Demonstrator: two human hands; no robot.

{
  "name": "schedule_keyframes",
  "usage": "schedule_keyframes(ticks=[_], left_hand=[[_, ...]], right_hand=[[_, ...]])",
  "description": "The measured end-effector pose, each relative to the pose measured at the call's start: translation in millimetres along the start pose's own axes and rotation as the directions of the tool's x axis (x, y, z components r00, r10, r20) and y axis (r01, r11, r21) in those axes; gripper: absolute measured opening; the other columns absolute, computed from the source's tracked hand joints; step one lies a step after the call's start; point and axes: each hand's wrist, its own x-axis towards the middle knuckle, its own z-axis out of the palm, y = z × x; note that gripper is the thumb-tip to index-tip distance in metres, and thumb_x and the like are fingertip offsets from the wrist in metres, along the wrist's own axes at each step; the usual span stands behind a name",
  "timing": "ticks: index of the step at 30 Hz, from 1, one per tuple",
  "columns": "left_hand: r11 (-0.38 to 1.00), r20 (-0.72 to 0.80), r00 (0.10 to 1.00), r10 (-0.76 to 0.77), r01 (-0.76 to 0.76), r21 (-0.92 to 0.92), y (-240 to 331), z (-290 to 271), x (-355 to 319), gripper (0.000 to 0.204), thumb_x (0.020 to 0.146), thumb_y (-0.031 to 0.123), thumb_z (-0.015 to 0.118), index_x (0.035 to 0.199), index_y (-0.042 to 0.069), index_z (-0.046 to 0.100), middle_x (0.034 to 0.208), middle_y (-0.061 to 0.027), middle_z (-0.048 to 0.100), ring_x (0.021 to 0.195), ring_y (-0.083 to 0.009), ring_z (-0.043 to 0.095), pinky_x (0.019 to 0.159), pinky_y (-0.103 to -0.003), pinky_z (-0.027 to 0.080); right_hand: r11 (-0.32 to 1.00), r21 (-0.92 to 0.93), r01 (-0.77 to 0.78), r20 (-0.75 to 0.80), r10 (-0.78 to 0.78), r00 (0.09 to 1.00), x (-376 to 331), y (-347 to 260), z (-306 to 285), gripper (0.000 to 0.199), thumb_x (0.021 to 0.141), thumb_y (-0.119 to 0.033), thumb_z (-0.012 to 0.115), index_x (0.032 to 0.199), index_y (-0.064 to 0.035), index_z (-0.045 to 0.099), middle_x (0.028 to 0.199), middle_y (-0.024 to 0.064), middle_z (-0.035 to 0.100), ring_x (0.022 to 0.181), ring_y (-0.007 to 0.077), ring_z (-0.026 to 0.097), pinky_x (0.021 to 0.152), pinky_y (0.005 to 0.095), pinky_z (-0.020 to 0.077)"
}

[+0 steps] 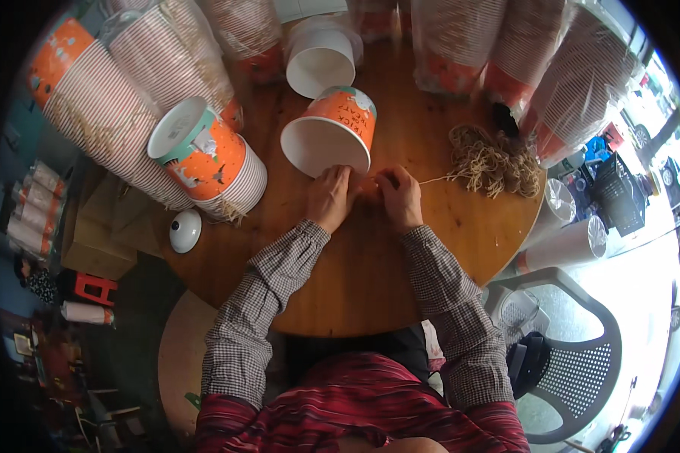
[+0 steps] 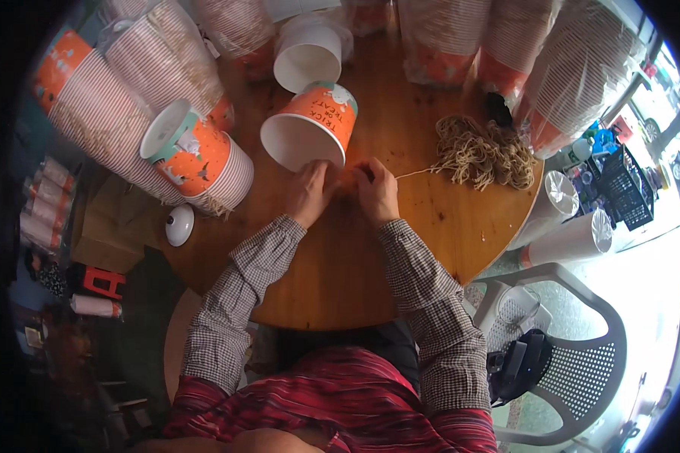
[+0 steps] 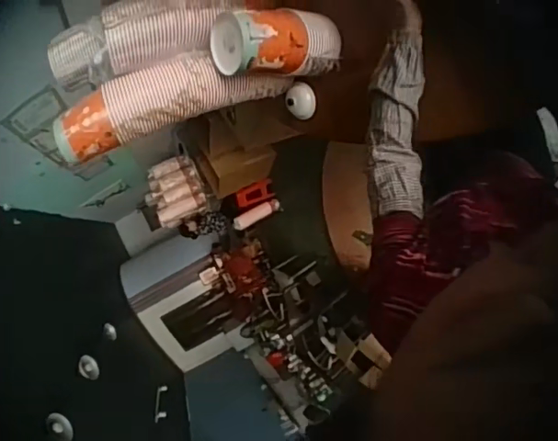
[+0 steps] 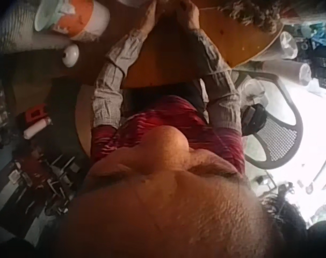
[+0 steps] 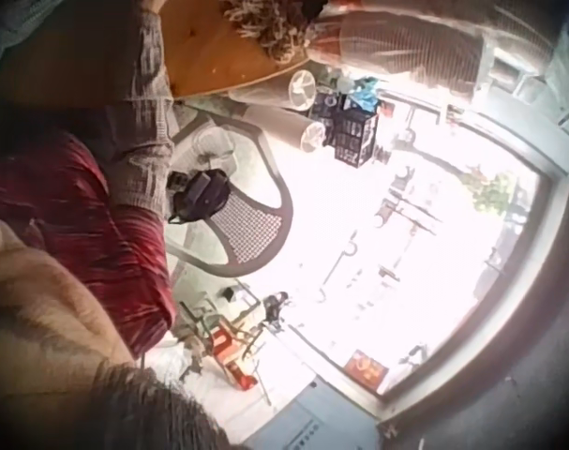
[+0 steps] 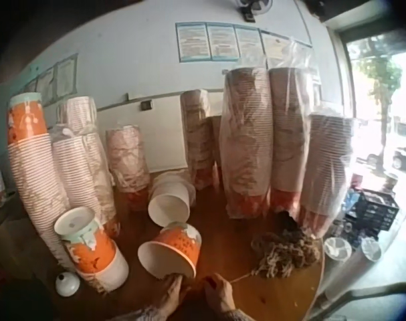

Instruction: Threading string handles through pre-punched holes in paper buckets for assembly.

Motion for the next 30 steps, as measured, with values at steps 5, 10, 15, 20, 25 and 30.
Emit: schedule_keyframes(ticks=[5,10,15,20,25,30], left_hand=[[0.985,-0.006,0.991,0.132,-0.131,0.109,-8,-13,0,0.013,0.085,0.01,0.062,0.094,0.003,0.055,0.086,-0.0118,0.058,0.082,-0.0295,0.06,0.072,-0.041,0.05],[0.988,-0.102,0.985,0.141,-0.133,0.082,18,-70,-20,0.011,0.083,0.004,0.061,0.092,0.004,0.054,0.083,-0.0106,0.057,0.076,-0.0292,0.06,0.066,-0.038,0.05],[0.962,-0.166,0.951,0.259,-0.24,0.13,75,-163,-39,0.015,0.079,0.0,0.064,0.091,0.004,0.055,0.081,-0.0106,0.057,0.071,-0.0303,0.06,0.06,-0.039,0.049],[0.945,-0.132,0.94,0.314,-0.295,0.143,141,-248,-73,0.022,0.077,-0.004,0.065,0.097,-0.001,0.058,0.083,-0.0124,0.058,0.07,-0.0296,0.06,0.061,-0.037,0.049],[0.993,-0.105,0.991,0.077,-0.086,-0.086,194,-284,-127,0.015,0.083,-0.004,0.063,0.097,-0.002,0.057,0.083,-0.0114,0.057,0.069,-0.02,0.06,0.061,-0.028,0.049],[0.917,-0.029,0.978,-0.205,0.182,-0.355,200,-272,-196,0.012,0.087,-0.002,0.061,0.097,-0.001,0.054,0.082,-0.006,0.052,0.065,-0.0092,0.051,0.058,-0.02,0.042]], right_hand=[[0.943,0.28,-0.181,0.15,0.143,0.978,-15,-26,5,0.009,0.087,-0.008,0.059,0.09,0.0,0.061,0.069,0.0083,0.061,0.058,0.0136,0.06,0.055,0.0288,0.0478],[0.881,0.455,-0.127,0.312,-0.024,0.95,-40,-40,10,0.006,0.093,-0.008,0.057,0.089,-0.0024,0.056,0.068,0.0021,0.059,0.058,0.0082,0.057,0.052,0.024,0.0464],[0.789,0.599,-0.139,0.413,-0.156,0.897,-86,-99,-5,0.009,0.096,-0.011,0.056,0.098,-0.0025,0.055,0.083,0.0033,0.061,0.067,0.0098,0.061,0.06,0.0234,0.0501],[0.853,0.52,-0.047,0.517,-0.27,0.812,-133,-172,-50,0.007,0.096,-0.01,0.055,0.098,-0.0028,0.055,0.077,-0.0005,0.059,0.068,0.0062,0.057,0.062,0.0216,0.0476],[0.884,0.466,0.018,0.612,-0.337,0.715,-174,-204,-83,0.007,0.096,-0.007,0.055,0.1,-0.001,0.054,0.083,0.0039,0.061,0.075,0.0101,0.061,0.067,0.0237,0.0502],[0.924,0.345,0.163,0.664,-0.363,0.653,-213,-206,-86,0.01,0.091,0.005,0.051,0.1,0.0019,0.053,0.082,0.0063,0.062,0.073,0.0105,0.06,0.068,0.0247,0.05]])
